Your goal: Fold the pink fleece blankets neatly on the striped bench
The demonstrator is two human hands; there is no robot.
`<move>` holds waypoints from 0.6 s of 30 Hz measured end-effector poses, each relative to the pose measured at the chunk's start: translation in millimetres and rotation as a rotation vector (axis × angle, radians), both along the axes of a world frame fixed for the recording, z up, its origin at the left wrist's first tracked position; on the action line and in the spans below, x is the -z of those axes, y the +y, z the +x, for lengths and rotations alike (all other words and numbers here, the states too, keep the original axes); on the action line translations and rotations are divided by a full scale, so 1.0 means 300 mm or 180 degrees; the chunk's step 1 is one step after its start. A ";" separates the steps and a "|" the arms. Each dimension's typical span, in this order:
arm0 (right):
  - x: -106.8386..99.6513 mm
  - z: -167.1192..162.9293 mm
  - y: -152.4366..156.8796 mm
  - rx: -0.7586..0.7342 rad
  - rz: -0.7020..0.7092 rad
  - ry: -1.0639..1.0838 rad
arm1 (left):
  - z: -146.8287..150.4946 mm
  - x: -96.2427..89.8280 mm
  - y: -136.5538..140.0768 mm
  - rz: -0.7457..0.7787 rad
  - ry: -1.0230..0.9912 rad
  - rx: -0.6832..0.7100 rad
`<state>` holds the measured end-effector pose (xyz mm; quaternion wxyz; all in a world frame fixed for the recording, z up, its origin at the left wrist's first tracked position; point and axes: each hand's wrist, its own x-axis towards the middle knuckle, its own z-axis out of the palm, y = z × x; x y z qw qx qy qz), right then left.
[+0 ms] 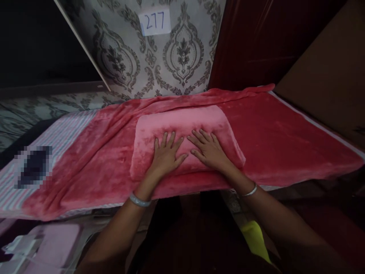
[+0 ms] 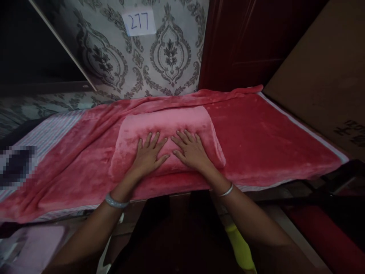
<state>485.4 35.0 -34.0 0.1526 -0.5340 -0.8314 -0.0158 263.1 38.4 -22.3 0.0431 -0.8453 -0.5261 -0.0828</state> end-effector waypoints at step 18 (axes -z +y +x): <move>-0.024 0.226 -0.034 0.0432 0.0135 0.0113 | -0.219 -0.076 -0.050 0.0153 -0.0284 -0.0739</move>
